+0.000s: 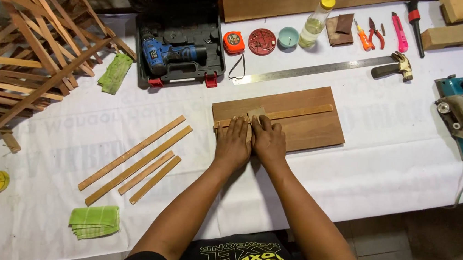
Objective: The recorder is sanding small wooden strips and a larger wooden board to smooth their surfaces for furniture construction.
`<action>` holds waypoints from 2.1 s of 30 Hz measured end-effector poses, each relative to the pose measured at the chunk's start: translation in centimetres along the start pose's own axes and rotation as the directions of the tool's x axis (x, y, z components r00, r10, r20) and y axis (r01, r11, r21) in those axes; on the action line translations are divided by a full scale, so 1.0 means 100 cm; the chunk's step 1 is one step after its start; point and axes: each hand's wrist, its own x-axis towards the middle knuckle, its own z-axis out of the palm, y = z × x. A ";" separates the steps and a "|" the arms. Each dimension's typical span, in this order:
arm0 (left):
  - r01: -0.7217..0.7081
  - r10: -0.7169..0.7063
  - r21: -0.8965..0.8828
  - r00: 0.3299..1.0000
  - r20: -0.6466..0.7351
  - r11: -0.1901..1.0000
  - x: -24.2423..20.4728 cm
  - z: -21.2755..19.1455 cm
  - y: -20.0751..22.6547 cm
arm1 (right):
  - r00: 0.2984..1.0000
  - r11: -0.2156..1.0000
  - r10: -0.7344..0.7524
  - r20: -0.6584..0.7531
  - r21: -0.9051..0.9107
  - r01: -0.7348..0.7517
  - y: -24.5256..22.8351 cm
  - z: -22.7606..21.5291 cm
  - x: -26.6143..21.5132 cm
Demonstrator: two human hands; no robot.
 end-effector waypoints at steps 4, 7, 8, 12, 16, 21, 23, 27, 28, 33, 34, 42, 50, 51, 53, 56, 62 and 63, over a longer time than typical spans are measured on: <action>0.056 -0.058 0.016 0.980 0.192 0.998 0.005 -0.034 0.014 | 0.999 0.998 0.020 -0.041 -0.061 -0.022 0.055 -0.007 0.002; 0.072 -0.084 0.066 0.978 0.191 0.995 0.004 -0.029 0.020 | 0.990 0.983 0.114 -0.089 -0.137 -0.125 0.110 -0.030 -0.001; 0.074 -0.090 0.087 0.976 0.200 0.993 0.004 -0.031 0.021 | 0.985 0.977 0.145 -0.098 -0.146 -0.159 0.127 -0.037 -0.001; 0.086 -0.109 0.108 0.966 0.234 0.990 0.007 -0.040 0.023 | 0.970 0.961 0.213 -0.117 -0.152 -0.229 0.164 -0.050 0.001; 0.100 -0.117 0.076 0.957 0.267 0.992 0.009 -0.041 0.020 | 0.966 0.954 0.217 -0.142 -0.179 -0.241 0.143 -0.035 0.006; 0.038 -0.032 -0.037 0.988 0.153 0.999 0.006 -0.029 0.006 | 0.986 0.988 0.151 -0.071 0.022 -0.150 0.055 -0.006 -0.001; 0.040 -0.031 -0.092 0.995 0.096 0.995 0.012 -0.022 0.001 | 0.994 0.995 0.104 -0.033 0.010 -0.104 0.020 0.005 0.005; 0.015 -0.009 -0.231 1.000 0.030 0.973 0.007 -0.020 -0.008 | 1.000 0.999 -0.015 0.002 -0.031 0.015 -0.011 0.018 0.002; 0.010 -0.003 -0.234 1.000 0.031 0.972 0.006 -0.021 -0.009 | 1.000 0.999 -0.010 0.001 -0.035 0.010 -0.006 0.012 0.002; 0.014 -0.007 -0.119 0.998 0.057 0.993 0.007 -0.030 0.000 | 0.997 0.992 0.062 -0.039 -0.112 -0.066 0.052 -0.012 0.003; 0.020 -0.012 -0.120 0.998 0.061 0.993 0.005 -0.029 0.000 | 0.998 0.992 0.061 -0.033 -0.110 -0.064 0.071 -0.017 0.001; 0.072 -0.072 -0.004 0.997 0.015 0.997 0.005 -0.026 0.013 | 0.982 0.962 0.185 -0.039 -0.196 -0.189 0.164 -0.051 -0.001; 0.160 -0.159 -0.031 0.987 0.038 0.987 0.010 -0.018 0.014 | 0.960 0.981 -0.191 0.205 0.001 0.195 0.074 -0.022 -0.019; 0.158 -0.157 -0.070 0.987 0.021 0.985 0.011 -0.012 0.010 | 0.942 0.966 -0.259 0.215 0.037 0.257 0.062 -0.021 -0.022; 0.156 -0.157 -0.040 0.987 -0.035 0.987 0.005 -0.029 0.026 | 0.917 0.936 -0.348 0.194 0.120 0.330 0.067 -0.017 -0.023; 0.128 -0.129 -0.015 0.987 -0.100 0.992 -0.006 -0.026 0.041 | 0.870 0.876 -0.461 0.173 0.243 0.416 0.072 -0.022 -0.017; 0.125 -0.141 -0.092 0.971 -0.195 0.988 -0.024 -0.023 0.061 | 0.845 0.817 -0.528 0.088 0.325 0.477 0.099 -0.028 -0.007; 0.112 -0.132 -0.100 0.965 -0.227 0.989 -0.026 -0.028 0.064 | 0.862 0.829 -0.501 0.071 0.324 0.455 0.104 -0.030 -0.004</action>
